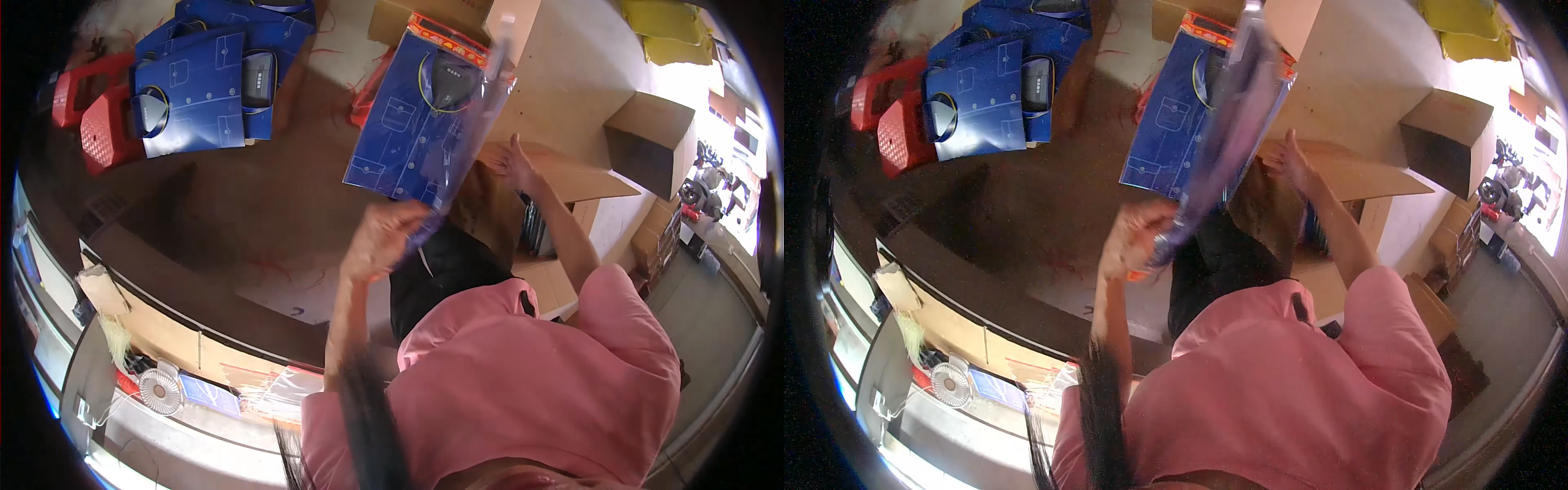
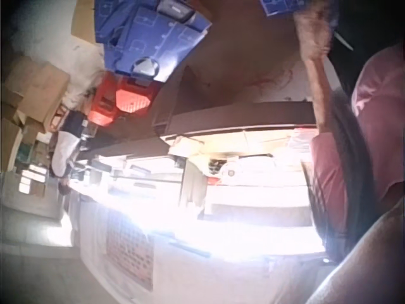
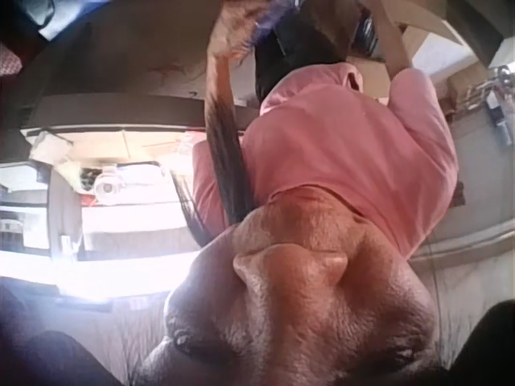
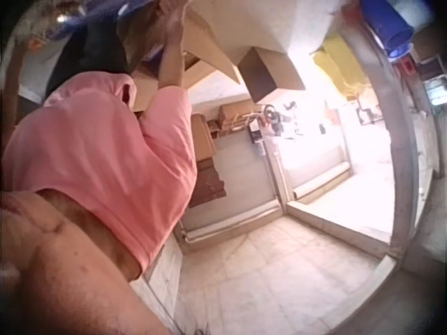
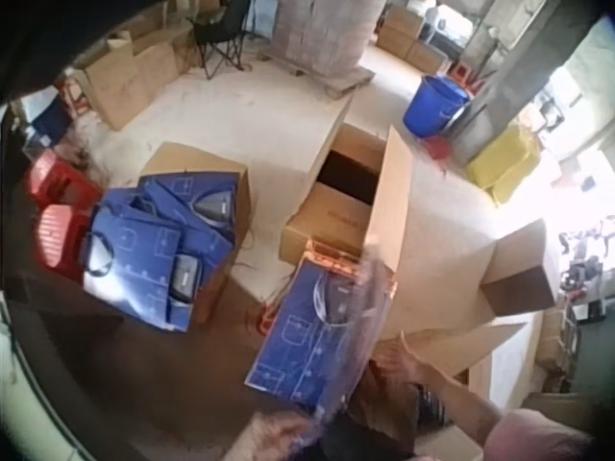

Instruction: The person places blue patterned flat items into clear plastic bags on a table. They then pick up purple patterned flat items and place them inside the same bags. The person seals the bags and stacks the finished packages on the table.

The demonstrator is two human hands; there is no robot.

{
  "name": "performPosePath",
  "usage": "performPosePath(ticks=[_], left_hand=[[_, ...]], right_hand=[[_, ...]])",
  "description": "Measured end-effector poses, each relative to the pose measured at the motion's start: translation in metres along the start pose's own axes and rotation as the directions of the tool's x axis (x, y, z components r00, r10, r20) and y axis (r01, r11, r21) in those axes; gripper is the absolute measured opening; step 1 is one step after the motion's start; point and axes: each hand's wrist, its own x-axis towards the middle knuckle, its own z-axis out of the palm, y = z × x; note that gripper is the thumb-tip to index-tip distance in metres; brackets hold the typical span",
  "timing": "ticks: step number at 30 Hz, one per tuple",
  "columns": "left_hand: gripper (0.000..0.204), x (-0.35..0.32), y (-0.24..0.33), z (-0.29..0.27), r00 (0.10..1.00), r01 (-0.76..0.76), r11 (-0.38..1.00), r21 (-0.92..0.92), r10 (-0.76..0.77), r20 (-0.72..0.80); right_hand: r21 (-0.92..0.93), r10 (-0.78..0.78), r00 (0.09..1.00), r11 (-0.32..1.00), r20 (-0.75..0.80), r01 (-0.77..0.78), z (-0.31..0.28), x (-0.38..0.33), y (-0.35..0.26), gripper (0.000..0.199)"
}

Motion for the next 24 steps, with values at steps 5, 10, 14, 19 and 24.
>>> performPosePath(ticks=[5,10,14,19,24], left_hand=[[0.022,0.007,-0.009,0.0,1.0,0.008,0.879,0.476,-0.017,0.017],[0.024,0.044,-0.027,-0.006,0.932,-0.312,0.471,0.825,0.321,0.169],[0.037,0.026,-0.026,0.06,0.854,-0.52,0.283,0.806,0.158,0.496],[0.036,0.017,-0.037,0.082,0.843,-0.535,0.359,0.765,0.167,0.511],[0.025,0.054,-0.045,-0.008,0.931,-0.153,0.358,0.921,0.365,0.013]], right_hand=[[0.417,-0.387,0.915,0.854,0.112,0.31,-0.087,0.086,0.065,0.072],[0.667,-0.596,0.54,0.74,0.595,0.082,-0.062,0.022,0.033,0.067],[0.794,-0.768,0.358,0.599,0.531,0.107,-0.049,0.049,0.06,0.073],[0.846,-0.85,0.258,0.507,0.459,0.166,-0.058,0.072,0.068,0.074],[0.481,-0.203,0.901,0.789,-0.384,0.383,-0.013,0.053,0.019,0.065]])
